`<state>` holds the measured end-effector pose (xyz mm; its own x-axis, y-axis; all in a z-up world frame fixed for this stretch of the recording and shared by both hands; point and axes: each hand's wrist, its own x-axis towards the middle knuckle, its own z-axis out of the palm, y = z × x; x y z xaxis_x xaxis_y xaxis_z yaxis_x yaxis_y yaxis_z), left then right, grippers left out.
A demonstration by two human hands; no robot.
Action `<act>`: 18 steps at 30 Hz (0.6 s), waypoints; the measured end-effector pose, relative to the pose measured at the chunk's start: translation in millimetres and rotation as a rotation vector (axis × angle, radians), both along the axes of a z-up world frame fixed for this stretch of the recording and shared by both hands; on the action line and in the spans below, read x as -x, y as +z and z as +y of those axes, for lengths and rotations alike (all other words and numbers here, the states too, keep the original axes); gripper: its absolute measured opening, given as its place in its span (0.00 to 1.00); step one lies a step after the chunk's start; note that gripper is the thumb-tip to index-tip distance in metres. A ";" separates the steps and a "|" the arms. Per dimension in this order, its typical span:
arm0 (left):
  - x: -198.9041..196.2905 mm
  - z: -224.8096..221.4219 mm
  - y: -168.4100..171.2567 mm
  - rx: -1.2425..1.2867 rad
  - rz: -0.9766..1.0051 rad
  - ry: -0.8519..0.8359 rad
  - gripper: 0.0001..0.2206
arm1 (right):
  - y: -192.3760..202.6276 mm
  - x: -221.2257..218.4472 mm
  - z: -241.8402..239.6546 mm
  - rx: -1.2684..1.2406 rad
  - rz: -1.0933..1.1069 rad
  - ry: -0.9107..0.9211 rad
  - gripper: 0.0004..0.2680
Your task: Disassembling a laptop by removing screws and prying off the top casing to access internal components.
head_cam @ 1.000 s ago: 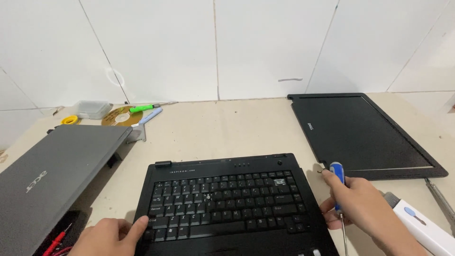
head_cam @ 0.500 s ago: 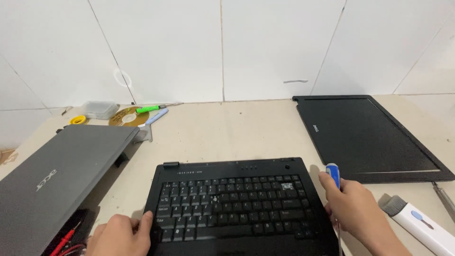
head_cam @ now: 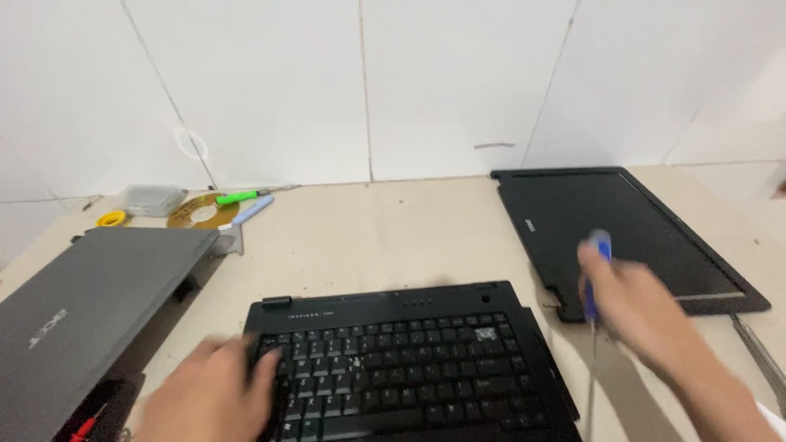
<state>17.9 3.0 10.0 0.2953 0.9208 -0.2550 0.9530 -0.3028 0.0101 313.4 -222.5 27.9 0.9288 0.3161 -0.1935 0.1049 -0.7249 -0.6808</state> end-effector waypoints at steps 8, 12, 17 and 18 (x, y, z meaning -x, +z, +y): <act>-114.6 -21.7 -20.5 0.011 -0.793 -0.809 0.15 | 44.0 21.8 41.8 -0.543 -0.153 0.044 0.08; -152.9 -25.4 -26.4 0.204 -0.788 -0.783 0.15 | 46.9 20.8 45.6 -0.516 -0.260 0.080 0.12; -159.4 -29.9 -31.9 0.234 -0.733 -0.744 0.14 | 55.7 33.8 46.9 -0.406 -0.223 0.136 0.11; -161.5 -29.0 -34.1 0.246 -0.765 -0.736 0.13 | 59.3 38.3 48.3 -0.387 -0.201 0.151 0.10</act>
